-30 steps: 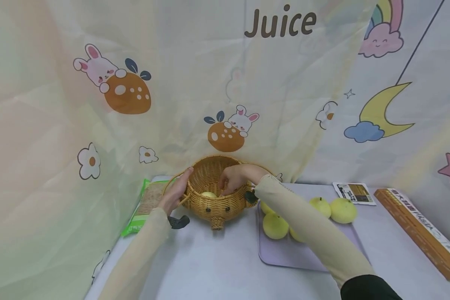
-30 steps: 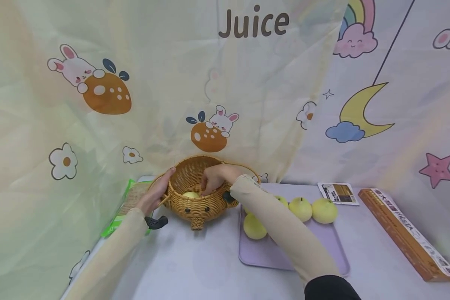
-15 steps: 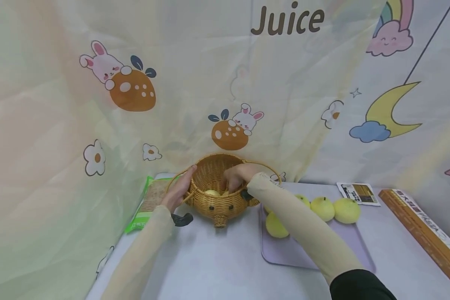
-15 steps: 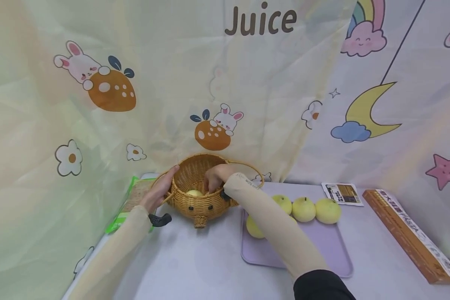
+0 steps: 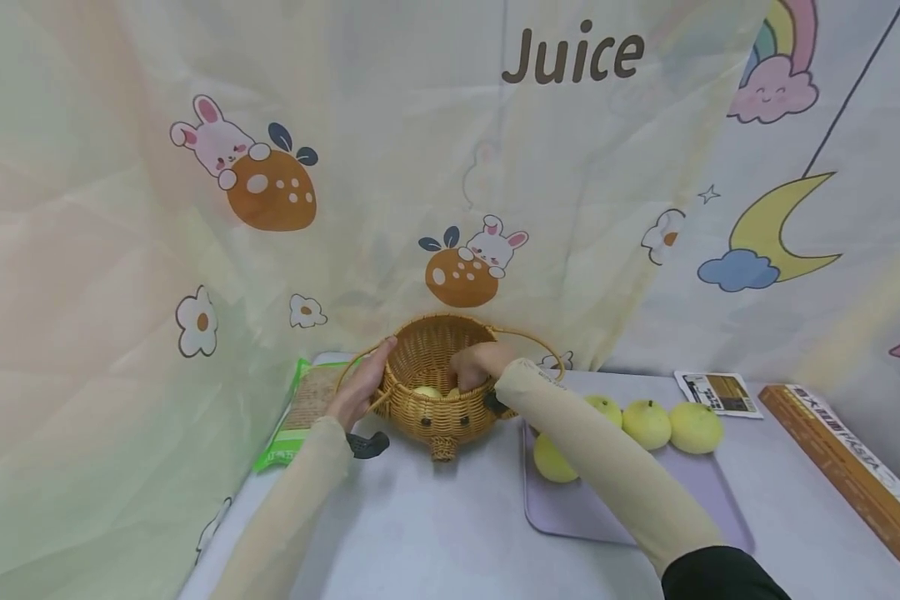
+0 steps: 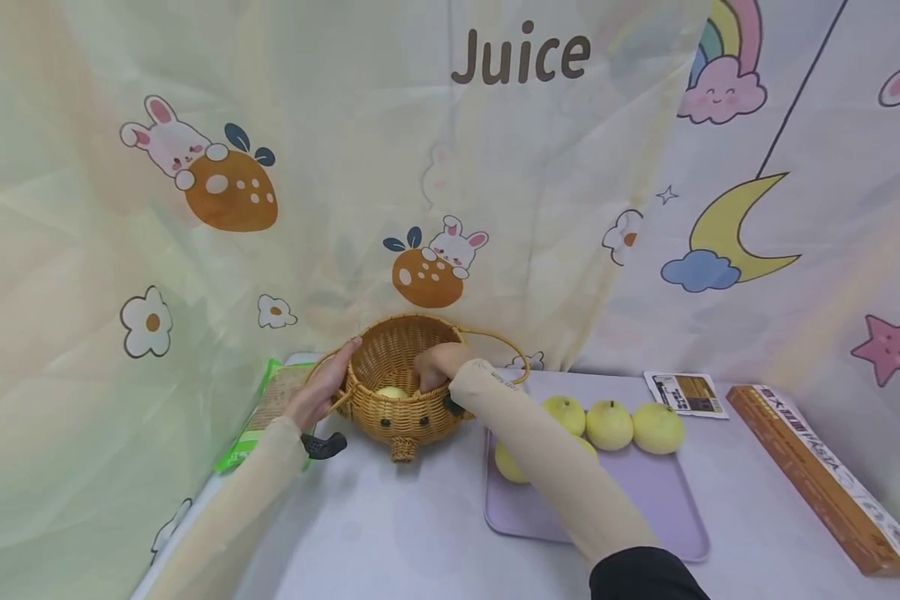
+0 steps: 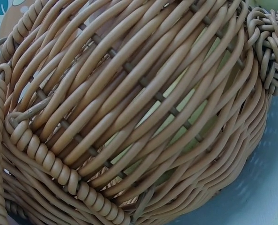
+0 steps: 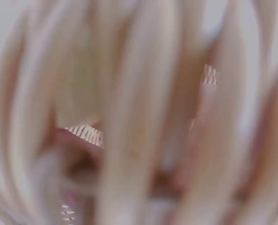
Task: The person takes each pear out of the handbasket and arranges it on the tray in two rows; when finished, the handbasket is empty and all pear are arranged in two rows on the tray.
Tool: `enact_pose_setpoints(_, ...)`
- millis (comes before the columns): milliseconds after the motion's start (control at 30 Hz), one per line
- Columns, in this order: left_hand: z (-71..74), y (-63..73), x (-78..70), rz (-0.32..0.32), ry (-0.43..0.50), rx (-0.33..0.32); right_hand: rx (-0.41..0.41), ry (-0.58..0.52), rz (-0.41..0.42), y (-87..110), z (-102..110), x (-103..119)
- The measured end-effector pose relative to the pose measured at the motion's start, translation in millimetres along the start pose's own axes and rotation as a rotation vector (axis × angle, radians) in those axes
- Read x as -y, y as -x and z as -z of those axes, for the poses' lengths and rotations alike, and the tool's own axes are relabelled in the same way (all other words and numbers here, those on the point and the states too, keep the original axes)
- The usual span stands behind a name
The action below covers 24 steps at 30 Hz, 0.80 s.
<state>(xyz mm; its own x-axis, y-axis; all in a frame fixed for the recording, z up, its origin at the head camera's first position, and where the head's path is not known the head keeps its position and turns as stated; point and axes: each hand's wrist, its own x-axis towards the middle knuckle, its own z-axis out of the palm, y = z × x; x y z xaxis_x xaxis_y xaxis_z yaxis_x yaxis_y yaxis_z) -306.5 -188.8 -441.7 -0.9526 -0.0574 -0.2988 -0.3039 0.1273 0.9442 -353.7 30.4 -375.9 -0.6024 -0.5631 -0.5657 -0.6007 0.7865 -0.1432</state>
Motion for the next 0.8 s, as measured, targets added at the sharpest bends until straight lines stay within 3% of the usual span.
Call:
enact_pose_setpoints(167, 0.7, 1.8, 1.6, -0.003, -0.009, 0.011, -0.081, -0.016, 0.038, 2.4, -0.3, -2.2)
enact_pose_setpoints(300, 4.8, 5.4, 3.3, 0.011, -0.016, -0.006, -0.209, -0.089, 0.143, 4.6, 0.2, -5.8)
enact_pose_setpoints(533, 4.0, 6.4, 1.6, 0.006, -0.017, 0.003, -0.39, -0.474, 0.334, 21.7, -0.1, -20.0)
enact_pose_setpoints(667, 1.6, 7.1, 0.4, -0.003, -0.009, -0.003, -0.499, -0.646, 0.39, 33.1, -2.2, -28.3)
enact_pose_setpoints(800, 1.7, 5.8, 1.4, -0.012, -0.01, -0.003, -0.556, -0.802, 0.441, 42.6, -6.6, -34.9)
